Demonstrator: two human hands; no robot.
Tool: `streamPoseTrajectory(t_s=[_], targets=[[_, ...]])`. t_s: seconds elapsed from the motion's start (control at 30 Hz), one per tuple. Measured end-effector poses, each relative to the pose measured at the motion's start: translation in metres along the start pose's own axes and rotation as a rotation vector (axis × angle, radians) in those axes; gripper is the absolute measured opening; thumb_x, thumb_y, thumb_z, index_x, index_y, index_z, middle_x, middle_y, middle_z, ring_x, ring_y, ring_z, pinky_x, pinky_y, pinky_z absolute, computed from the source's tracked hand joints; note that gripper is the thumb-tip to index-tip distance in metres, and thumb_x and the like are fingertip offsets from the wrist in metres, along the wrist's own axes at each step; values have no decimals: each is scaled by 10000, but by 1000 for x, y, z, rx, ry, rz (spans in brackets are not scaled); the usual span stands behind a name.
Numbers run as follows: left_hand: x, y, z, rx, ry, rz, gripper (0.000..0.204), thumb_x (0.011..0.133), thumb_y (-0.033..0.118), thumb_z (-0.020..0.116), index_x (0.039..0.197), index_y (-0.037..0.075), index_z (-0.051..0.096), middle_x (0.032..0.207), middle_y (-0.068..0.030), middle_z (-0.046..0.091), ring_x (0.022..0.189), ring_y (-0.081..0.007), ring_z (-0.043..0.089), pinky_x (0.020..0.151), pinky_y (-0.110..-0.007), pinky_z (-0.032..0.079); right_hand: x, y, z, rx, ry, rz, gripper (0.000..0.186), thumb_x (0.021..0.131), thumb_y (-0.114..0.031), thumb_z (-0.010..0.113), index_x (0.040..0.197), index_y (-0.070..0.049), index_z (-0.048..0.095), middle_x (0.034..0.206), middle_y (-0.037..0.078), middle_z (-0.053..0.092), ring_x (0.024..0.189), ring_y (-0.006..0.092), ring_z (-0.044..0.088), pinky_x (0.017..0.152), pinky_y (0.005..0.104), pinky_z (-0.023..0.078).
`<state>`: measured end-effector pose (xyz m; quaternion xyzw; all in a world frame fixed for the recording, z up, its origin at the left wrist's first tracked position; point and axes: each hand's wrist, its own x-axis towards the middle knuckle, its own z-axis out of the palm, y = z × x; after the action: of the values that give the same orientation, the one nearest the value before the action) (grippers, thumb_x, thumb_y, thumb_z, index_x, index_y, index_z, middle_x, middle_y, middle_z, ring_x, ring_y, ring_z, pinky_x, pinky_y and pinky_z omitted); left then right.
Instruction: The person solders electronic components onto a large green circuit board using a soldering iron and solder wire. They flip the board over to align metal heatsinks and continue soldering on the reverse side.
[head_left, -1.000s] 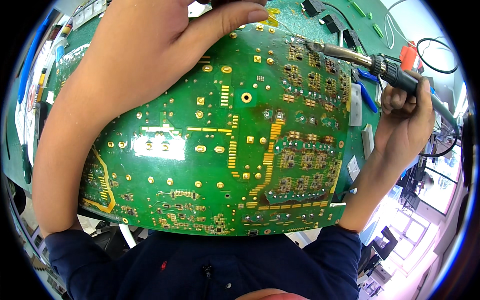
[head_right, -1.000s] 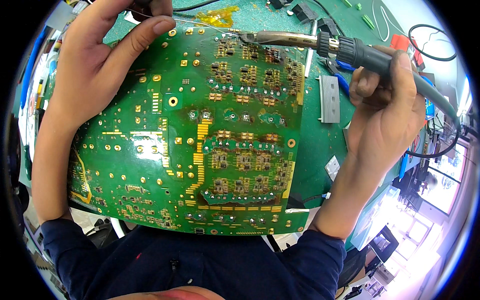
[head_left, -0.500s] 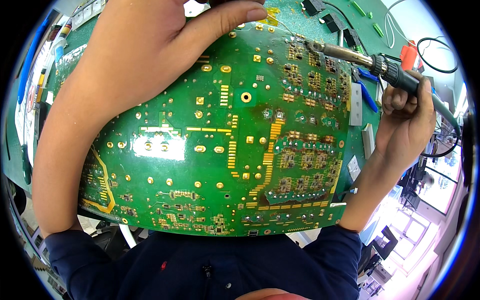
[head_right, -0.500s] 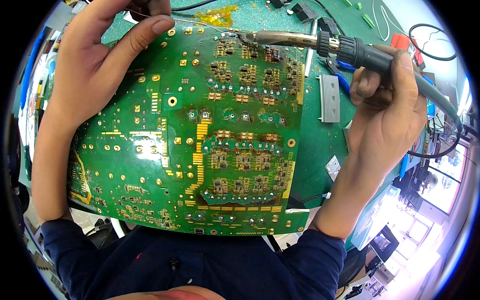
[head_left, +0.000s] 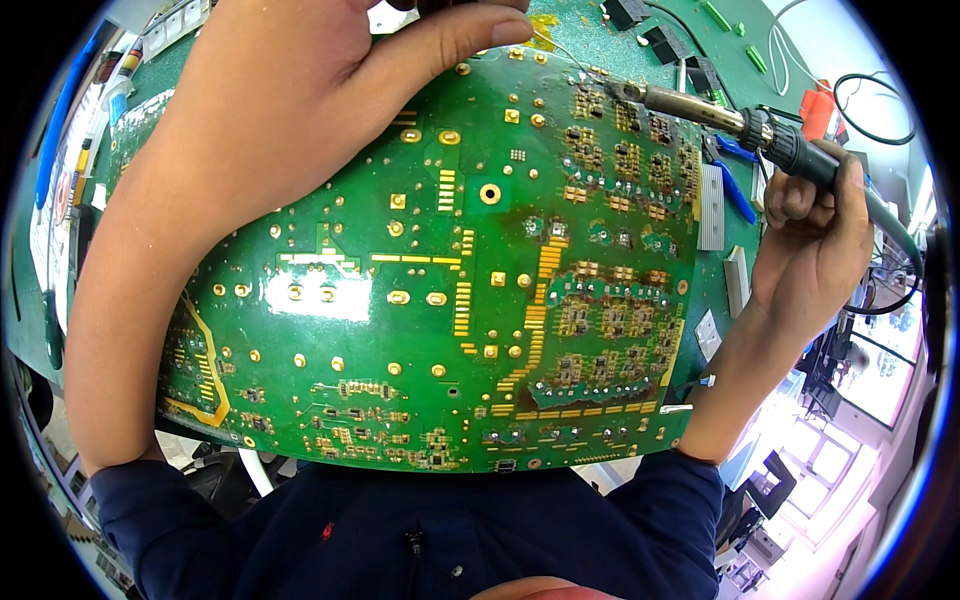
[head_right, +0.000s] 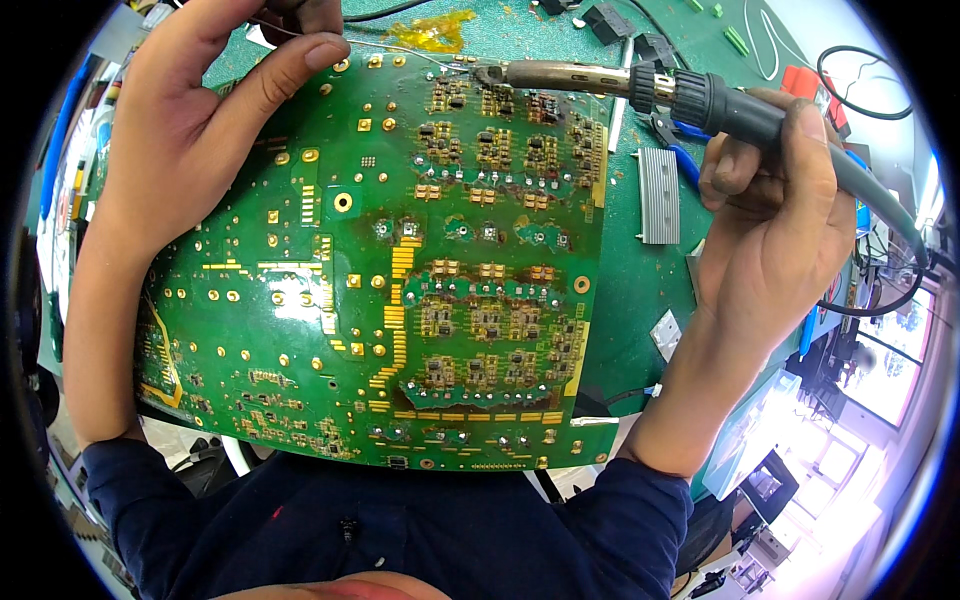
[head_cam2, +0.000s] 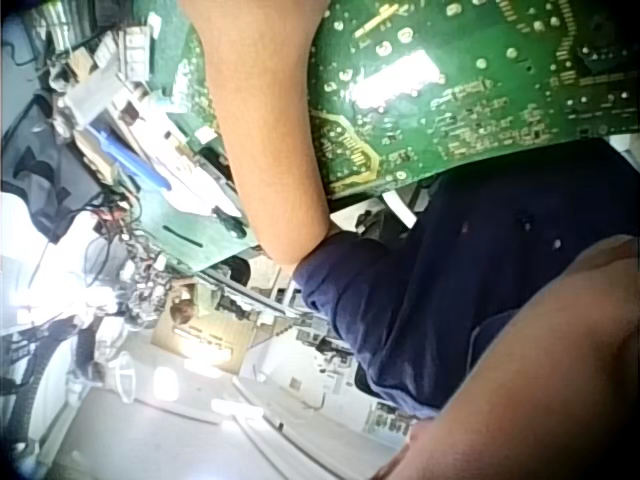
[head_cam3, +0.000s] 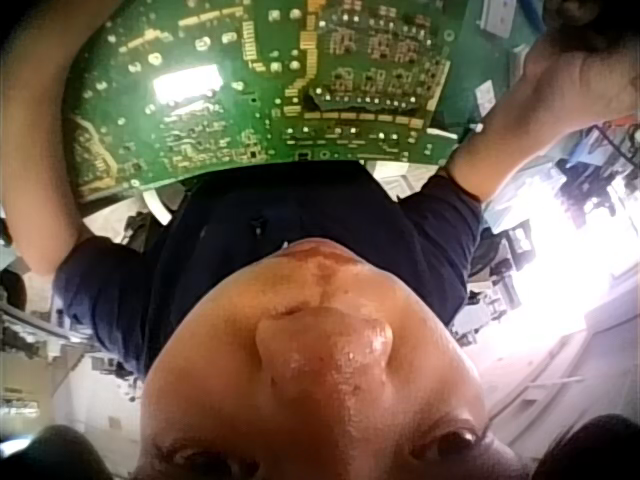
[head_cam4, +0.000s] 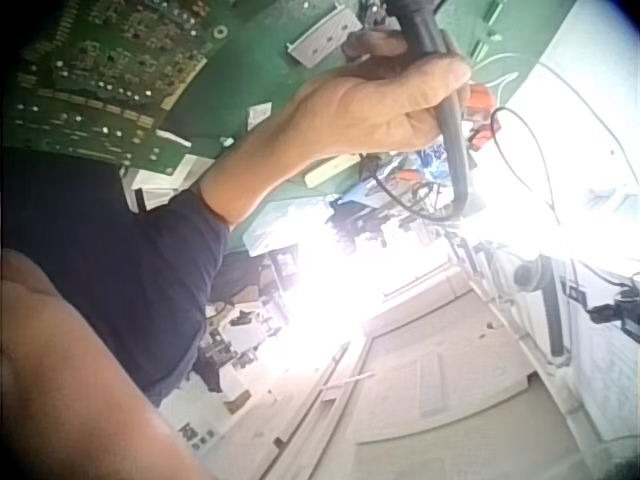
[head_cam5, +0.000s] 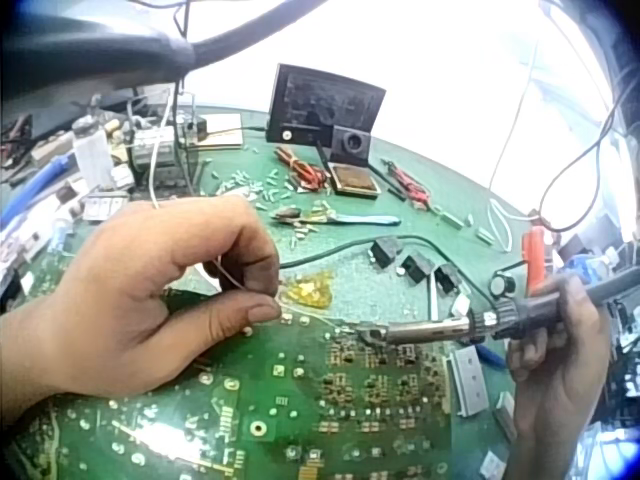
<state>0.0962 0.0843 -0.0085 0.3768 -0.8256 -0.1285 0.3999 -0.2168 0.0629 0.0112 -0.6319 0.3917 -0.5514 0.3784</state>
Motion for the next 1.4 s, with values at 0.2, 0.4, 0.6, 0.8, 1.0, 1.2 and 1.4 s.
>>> streamPoseTrajectory(t_s=[0.2,0.4,0.6,0.8,1.0,1.2,1.4], targets=[[1,-1,2,-2,23,26,148,904,16,734,971,-22,608,848,-115,653,757,-204,663,702,-310,546,1,1,-1,17,10,0,372,1082,-250,530,1098,93,674,686,62,590,638,148,564,539,277,390],[1,-1,1,-2,15,22,139,902,13,732,969,-23,615,841,-116,660,751,-202,667,697,-307,547,1,2,-2,26,16,1,369,1078,-255,542,1102,89,674,686,63,592,639,148,567,541,280,391],[2,-8,7,-30,38,57,136,903,15,731,967,-22,617,846,-117,667,751,-205,676,696,-310,551,0,1,-1,10,30,10,366,1074,-258,553,1102,87,673,682,63,593,637,147,571,541,277,394],[1,-6,5,-36,23,23,132,908,10,722,969,-27,612,847,-116,663,758,-210,684,707,-310,562,1,1,-1,21,24,4,367,1074,-256,552,1100,90,672,682,63,593,630,145,570,534,273,395],[0,-4,1,-34,11,38,124,914,9,716,969,-26,611,844,-117,657,758,-211,682,710,-307,563,-1,0,0,-3,31,-1,371,1075,-256,547,1094,93,671,677,66,591,624,143,568,522,270,396],[2,-13,5,-142,-18,-30,129,921,20,717,987,-21,613,859,-120,659,775,-217,682,720,-316,557,0,-1,2,-31,37,-21,375,1077,-246,536,1088,105,666,673,74,586,612,148,565,517,270,404],[2,-3,1,-99,-34,-78,143,927,35,718,1005,-20,612,886,-127,666,797,-225,681,738,-322,560,-2,-2,4,-29,43,-28,381,1079,-244,526,1080,112,663,671,81,579,612,151,561,513,270,393]])
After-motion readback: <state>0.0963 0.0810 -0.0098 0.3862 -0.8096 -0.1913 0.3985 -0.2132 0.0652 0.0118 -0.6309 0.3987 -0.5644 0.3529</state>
